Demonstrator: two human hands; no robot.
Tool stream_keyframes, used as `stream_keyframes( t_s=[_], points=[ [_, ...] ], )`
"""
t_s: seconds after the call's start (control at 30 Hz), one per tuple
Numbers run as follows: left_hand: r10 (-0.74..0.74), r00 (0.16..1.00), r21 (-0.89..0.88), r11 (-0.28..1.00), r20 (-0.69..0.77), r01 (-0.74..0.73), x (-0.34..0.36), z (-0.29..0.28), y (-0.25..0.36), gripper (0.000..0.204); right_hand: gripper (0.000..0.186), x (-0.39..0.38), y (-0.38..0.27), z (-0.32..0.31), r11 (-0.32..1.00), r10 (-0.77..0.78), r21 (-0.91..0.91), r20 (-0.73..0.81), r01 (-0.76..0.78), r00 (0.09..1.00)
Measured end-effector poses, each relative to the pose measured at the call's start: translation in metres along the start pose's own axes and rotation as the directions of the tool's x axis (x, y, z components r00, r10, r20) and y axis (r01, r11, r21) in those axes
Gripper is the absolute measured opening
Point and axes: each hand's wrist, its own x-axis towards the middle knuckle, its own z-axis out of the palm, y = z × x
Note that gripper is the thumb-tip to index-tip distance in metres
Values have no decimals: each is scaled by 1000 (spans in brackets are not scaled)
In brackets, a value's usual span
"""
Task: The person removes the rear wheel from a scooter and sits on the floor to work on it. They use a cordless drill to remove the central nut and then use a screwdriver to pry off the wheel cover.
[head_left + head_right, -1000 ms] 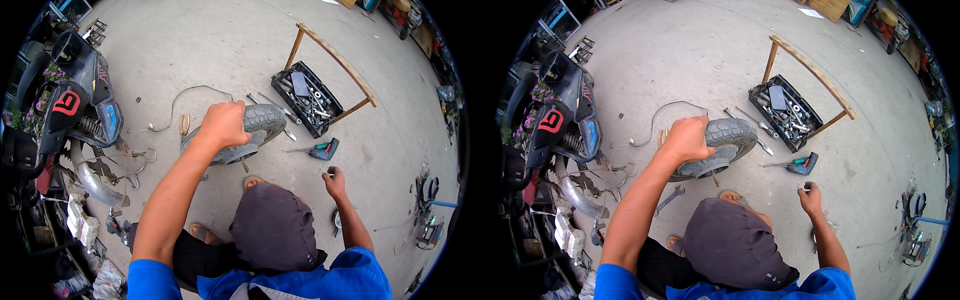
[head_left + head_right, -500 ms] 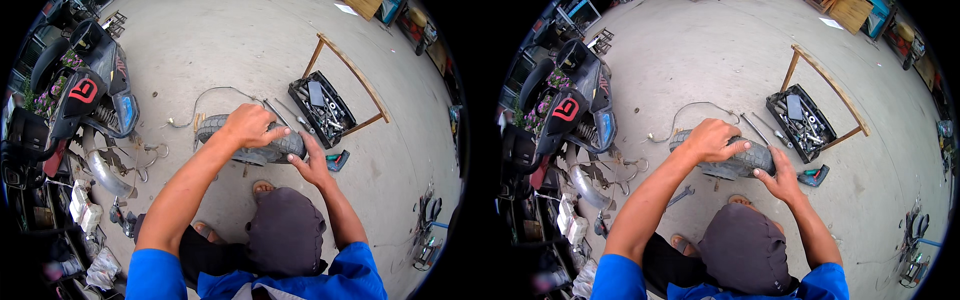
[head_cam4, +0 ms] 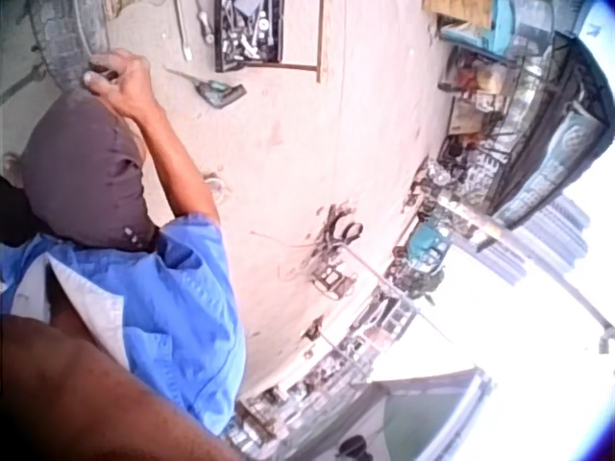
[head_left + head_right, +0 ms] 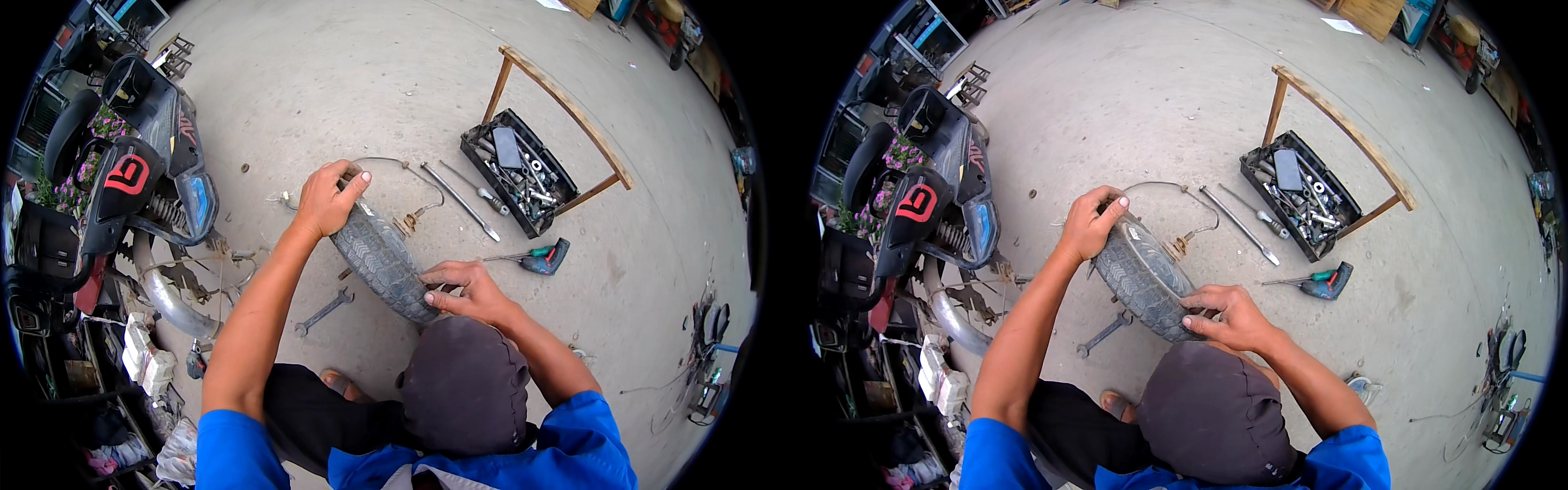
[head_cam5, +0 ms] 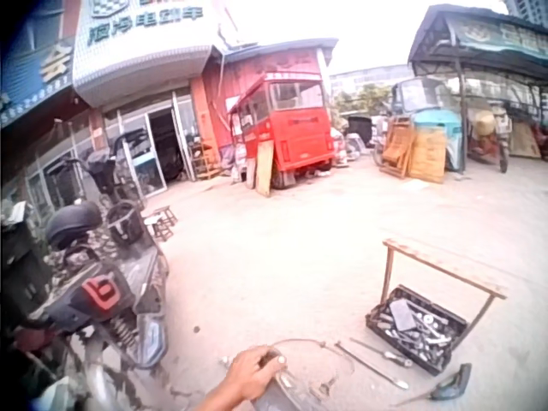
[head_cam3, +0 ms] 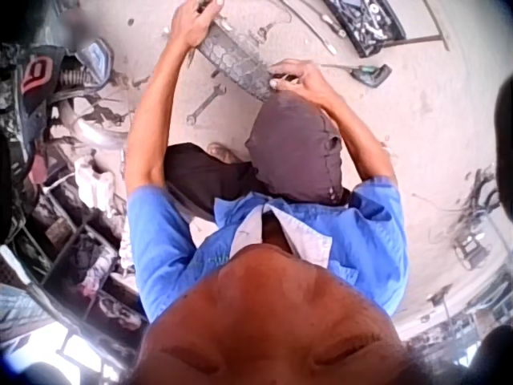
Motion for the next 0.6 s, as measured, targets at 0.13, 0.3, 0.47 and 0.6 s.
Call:
stream_keyframes(
  t_s=[0.13, 0.3, 0.47, 0.6],
  points=[
    [-67, 990, -2, 998, -123, 67, -11, -6, -26, 41, 34, 8, 21, 27, 935, 4, 352, 112, -44, 994],
    [-57, 993, -32, 998, -104, 54, -31, -14, -40, 38, 18, 37, 53, 36, 742, 548, 495, -59, -452, 835],
    [-6, 996, 48, 999, -87, 10, -41, -11, -22, 38, 10, 59, 76, 18, 970, 210, -8, -482, -244, 851],
    [-6, 998, 34, 999, -57, 8, -39, -9, -20, 34, 15, 67, 91, 6, 937, 155, -191, -522, -292, 838]
  ],
)
